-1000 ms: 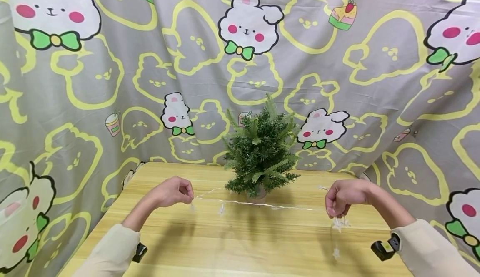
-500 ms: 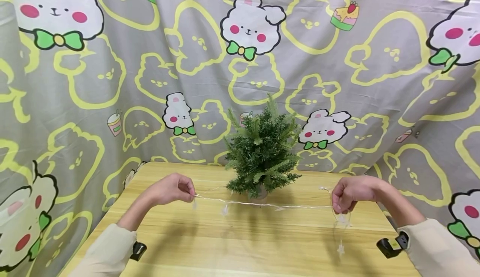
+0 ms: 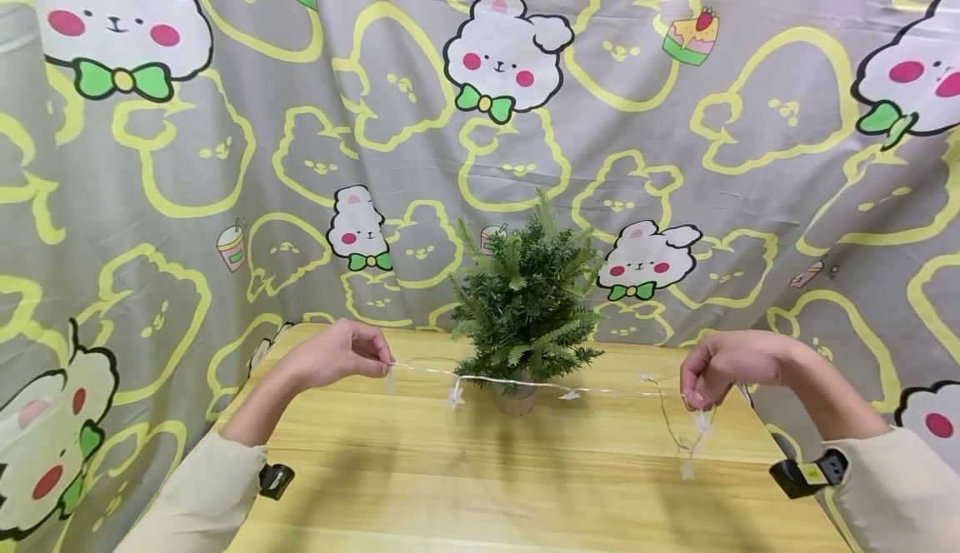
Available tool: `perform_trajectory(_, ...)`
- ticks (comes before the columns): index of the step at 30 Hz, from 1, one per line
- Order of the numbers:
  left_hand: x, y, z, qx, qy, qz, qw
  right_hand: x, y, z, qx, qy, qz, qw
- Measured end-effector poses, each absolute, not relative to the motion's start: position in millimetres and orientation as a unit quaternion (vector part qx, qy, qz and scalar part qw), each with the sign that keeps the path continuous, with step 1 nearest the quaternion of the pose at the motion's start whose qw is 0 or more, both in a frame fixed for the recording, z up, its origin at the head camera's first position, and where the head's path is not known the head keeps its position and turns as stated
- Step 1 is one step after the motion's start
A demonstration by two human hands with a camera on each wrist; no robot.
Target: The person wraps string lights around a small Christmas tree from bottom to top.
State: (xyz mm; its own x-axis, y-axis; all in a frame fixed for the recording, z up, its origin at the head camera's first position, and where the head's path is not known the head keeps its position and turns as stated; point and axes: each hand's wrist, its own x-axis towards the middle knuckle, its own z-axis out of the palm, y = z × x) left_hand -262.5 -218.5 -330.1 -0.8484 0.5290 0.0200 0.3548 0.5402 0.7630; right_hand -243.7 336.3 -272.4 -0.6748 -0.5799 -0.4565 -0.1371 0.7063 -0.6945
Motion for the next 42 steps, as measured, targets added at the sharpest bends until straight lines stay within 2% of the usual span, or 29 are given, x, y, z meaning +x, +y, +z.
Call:
perform_trajectory(9,-257,-204,-304,0.241,0.875,0.412,0.074,-244,351,-251,-0.176,0.872,-0.331,0.315)
perform_trajectory(13,-253,-196,-294,0.249,0.868,0.423,0.072,-243,359,-247,-0.156,0.886,-0.34,0.276)
perform_trajectory(17,-249,-188,-286,0.258,0.864,0.427,0.063,-241,368,-244,-0.163,0.893,-0.34,0.245)
perform_trajectory(24,-251,-177,-276,0.258,0.873,0.412,0.036,-240,381,-241,-0.174,0.898,-0.334,0.228)
perform_trajectory(29,-252,-171,-264,0.26,0.882,0.393,0.022,-238,384,-240,-0.134,0.922,-0.324,0.164)
perform_trajectory(33,-253,-163,-257,0.264,0.88,0.394,0.024,-235,387,-238,-0.106,0.937,-0.314,0.116)
perform_trajectory(42,-244,-141,-251,0.32,0.858,0.396,0.068,-230,392,-234,-0.073,0.947,-0.303,0.074)
